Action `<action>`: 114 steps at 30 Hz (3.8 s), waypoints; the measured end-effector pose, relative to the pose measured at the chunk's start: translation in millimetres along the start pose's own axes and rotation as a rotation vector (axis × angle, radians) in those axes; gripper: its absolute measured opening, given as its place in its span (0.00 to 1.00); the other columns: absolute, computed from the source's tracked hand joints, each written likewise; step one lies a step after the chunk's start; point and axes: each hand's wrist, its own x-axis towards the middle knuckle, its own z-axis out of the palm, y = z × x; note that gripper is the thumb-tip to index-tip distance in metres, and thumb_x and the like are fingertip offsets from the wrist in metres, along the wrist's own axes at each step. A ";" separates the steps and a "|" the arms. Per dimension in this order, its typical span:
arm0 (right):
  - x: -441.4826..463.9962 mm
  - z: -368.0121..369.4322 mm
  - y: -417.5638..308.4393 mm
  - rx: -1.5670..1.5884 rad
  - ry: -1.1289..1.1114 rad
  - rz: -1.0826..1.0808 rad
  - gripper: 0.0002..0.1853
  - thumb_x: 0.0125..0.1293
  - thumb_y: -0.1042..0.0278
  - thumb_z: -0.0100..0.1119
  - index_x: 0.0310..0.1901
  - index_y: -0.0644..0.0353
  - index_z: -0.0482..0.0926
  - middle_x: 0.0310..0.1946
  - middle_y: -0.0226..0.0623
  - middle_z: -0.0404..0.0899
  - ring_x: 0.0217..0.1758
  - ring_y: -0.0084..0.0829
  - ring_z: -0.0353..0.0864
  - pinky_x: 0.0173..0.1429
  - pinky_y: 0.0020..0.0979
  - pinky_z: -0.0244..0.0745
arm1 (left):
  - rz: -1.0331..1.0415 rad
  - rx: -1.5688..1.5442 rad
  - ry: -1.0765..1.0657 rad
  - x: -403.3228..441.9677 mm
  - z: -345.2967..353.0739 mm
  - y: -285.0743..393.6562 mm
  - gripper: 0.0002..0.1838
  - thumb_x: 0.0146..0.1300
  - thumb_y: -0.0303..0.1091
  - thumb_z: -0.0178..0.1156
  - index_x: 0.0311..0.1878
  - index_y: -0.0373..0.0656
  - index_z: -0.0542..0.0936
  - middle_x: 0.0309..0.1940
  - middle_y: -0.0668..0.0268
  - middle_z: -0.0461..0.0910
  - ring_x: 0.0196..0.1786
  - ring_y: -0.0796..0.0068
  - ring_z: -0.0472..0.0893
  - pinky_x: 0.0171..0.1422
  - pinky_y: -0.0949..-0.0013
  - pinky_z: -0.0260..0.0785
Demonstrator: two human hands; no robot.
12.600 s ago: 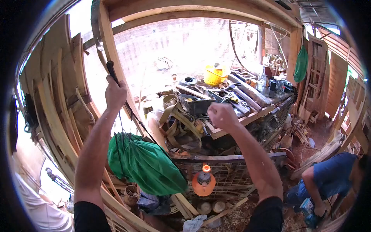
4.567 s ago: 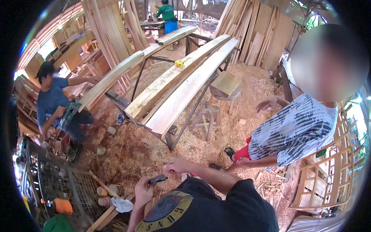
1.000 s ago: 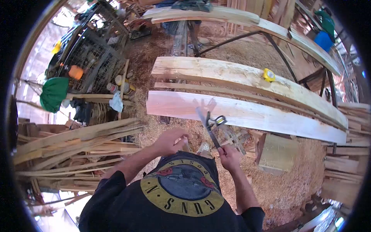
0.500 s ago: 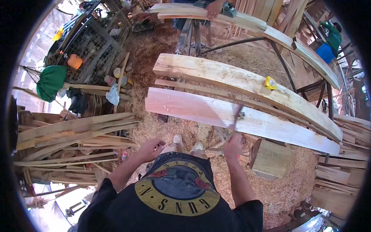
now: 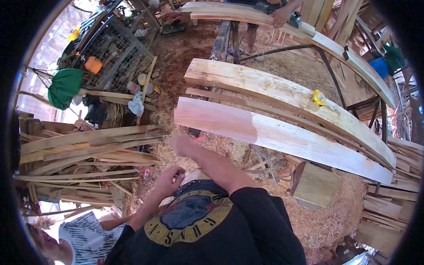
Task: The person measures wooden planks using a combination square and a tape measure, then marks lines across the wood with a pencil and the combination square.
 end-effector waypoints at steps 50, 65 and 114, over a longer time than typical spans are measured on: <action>-61.8 -170.2 99.6 0.001 0.315 0.448 0.07 0.60 0.74 0.63 0.40 0.58 0.84 0.36 0.39 0.82 0.37 0.39 0.86 0.41 0.39 0.83 | -0.427 -0.489 0.420 163.8 11.0 -96.8 0.21 0.66 0.48 0.67 0.49 0.38 0.82 0.32 0.55 0.86 0.36 0.61 0.87 0.43 0.57 0.77; -41.1 -175.7 157.4 -0.093 0.128 0.390 0.08 0.61 0.67 0.67 0.41 0.57 0.84 0.39 0.44 0.84 0.43 0.44 0.86 0.50 0.43 0.82 | -0.620 -0.432 0.436 189.8 22.0 -82.1 0.20 0.66 0.50 0.64 0.56 0.51 0.86 0.44 0.57 0.88 0.46 0.54 0.87 0.53 0.56 0.78; -93.6 -221.1 194.2 0.127 -0.472 0.922 0.42 0.56 0.19 0.60 0.43 0.59 0.90 0.32 0.49 0.88 0.39 0.41 0.89 0.47 0.44 0.80 | -0.423 -1.145 -0.007 207.3 3.3 -150.4 0.38 0.59 0.42 0.76 0.66 0.32 0.70 0.40 0.65 0.84 0.44 0.75 0.81 0.53 0.71 0.73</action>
